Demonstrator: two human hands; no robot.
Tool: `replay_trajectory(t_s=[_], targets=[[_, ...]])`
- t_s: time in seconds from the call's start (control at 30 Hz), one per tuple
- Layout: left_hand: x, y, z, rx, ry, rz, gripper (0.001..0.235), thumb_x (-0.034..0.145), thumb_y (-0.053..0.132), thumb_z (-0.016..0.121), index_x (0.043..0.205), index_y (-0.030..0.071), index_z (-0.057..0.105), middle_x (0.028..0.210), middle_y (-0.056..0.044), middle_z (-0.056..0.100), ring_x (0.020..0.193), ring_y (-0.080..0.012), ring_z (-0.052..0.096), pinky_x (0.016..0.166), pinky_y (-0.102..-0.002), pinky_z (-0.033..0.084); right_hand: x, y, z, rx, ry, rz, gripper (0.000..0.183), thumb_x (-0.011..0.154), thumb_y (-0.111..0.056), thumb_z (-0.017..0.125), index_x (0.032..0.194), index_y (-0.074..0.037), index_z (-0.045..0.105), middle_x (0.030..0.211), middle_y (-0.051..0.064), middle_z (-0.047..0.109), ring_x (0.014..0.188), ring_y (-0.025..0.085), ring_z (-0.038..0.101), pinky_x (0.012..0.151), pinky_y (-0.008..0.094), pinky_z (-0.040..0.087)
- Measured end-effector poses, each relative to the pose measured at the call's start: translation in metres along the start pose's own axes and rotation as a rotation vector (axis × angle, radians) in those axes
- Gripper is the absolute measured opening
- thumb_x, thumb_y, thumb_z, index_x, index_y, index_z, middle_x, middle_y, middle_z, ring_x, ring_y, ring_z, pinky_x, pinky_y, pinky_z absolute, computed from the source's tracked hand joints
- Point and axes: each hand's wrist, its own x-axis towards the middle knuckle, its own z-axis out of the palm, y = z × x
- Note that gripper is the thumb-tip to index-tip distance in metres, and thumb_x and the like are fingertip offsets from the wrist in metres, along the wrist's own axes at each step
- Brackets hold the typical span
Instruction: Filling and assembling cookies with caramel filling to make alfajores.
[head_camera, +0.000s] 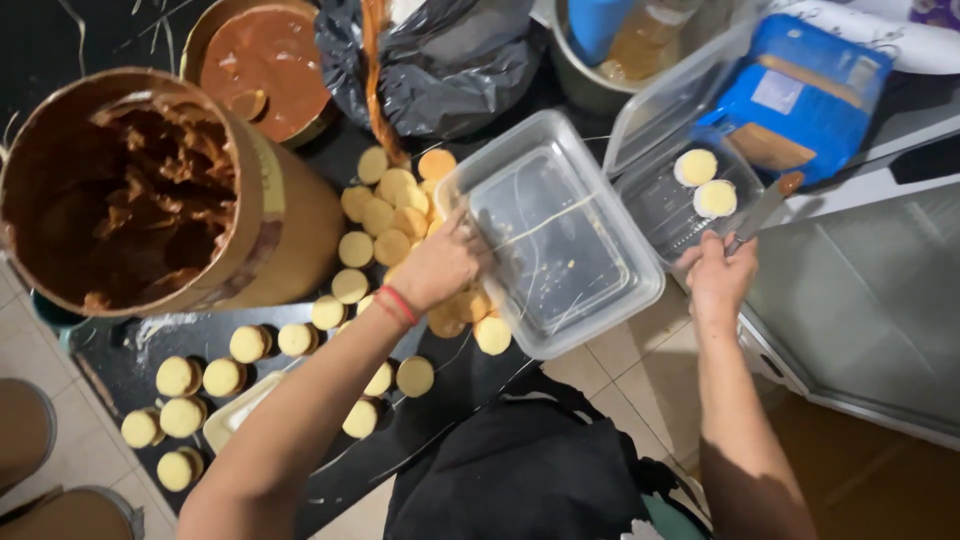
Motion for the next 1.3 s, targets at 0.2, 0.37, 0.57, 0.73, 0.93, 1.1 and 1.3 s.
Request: replay_trajectory(t_s=[0.2,0.37,0.57,0.73,0.93,1.1,1.3], targets=[[-0.002,0.016,-0.071,0.158,0.218,-0.165,0.024,0.079,0.014,0.060,0.099,0.017,0.073,0.103,-0.003,0.066,0.112,-0.0247,0.062,0.120,-0.054,0.027,-0.009,-0.004,0.017,-0.070,-0.025,0.005,0.021,0.109,-0.021,0.060,0.112,-0.007,0.044,0.072,0.005,0.064,0.045,0.005,0.040,0.039,0.026,0.028],[-0.045,0.060,-0.082,-0.112,0.254,-0.446,0.028,0.083,0.020,0.061,0.110,0.011,0.066,0.103,-0.007,0.059,0.102,-0.0267,0.059,0.093,-0.045,0.043,-0.016,0.001,-0.009,-0.275,-0.037,-0.133,0.025,0.114,-0.023,0.062,0.115,-0.003,0.048,0.079,0.005,0.064,0.058,0.006,0.051,0.051,0.025,0.036],[-0.065,0.083,-0.034,-0.139,0.220,-0.458,0.024,0.084,0.022,0.060,0.104,0.009,0.060,0.101,-0.008,0.056,0.098,-0.0250,0.058,0.079,-0.039,0.047,-0.055,-0.046,-0.021,-0.294,-0.109,-0.275,0.023,0.115,-0.009,0.065,0.112,0.005,0.047,0.088,0.004,0.057,0.074,0.008,0.055,0.065,0.026,0.043],[-0.081,0.089,-0.022,-0.151,0.273,-0.508,0.014,0.090,0.018,0.058,0.102,0.011,0.058,0.095,-0.006,0.058,0.094,-0.0238,0.060,0.078,-0.039,0.049,-0.106,-0.180,0.050,-0.490,-0.408,-0.556,0.006,0.109,0.001,0.060,0.114,0.003,0.062,0.090,0.007,0.066,0.066,0.009,0.055,0.063,0.027,0.044],[-0.126,0.116,-0.045,-1.112,0.791,-0.850,0.019,0.103,0.025,0.055,0.109,0.009,0.047,0.091,-0.010,0.066,0.066,-0.0216,0.058,0.056,-0.033,0.046,-0.151,-0.322,0.210,-0.837,-0.739,-1.262,0.008,0.094,-0.011,0.076,0.101,-0.007,0.073,0.086,0.008,0.066,0.070,0.024,0.060,0.063,0.034,0.046],[-0.152,0.138,-0.058,-2.665,1.108,-0.693,0.019,0.105,0.032,0.037,0.112,0.016,0.045,0.096,-0.014,0.066,0.058,-0.0129,0.049,0.043,-0.021,0.033,-0.161,-0.335,0.382,-1.002,-0.784,-2.007,0.016,0.090,-0.022,0.068,0.079,-0.011,0.062,0.076,0.005,0.063,0.074,0.023,0.067,0.062,0.036,0.049],[-0.209,0.150,-0.043,-2.835,1.059,-0.471,0.040,0.110,0.025,0.032,0.139,0.002,0.049,0.119,-0.022,0.064,0.086,-0.0236,0.067,0.063,-0.033,0.059,-0.191,-0.283,0.510,-1.289,-0.626,-2.506,0.014,0.088,-0.019,0.063,0.074,-0.016,0.060,0.066,-0.002,0.060,0.060,0.012,0.063,0.059,0.029,0.043]])
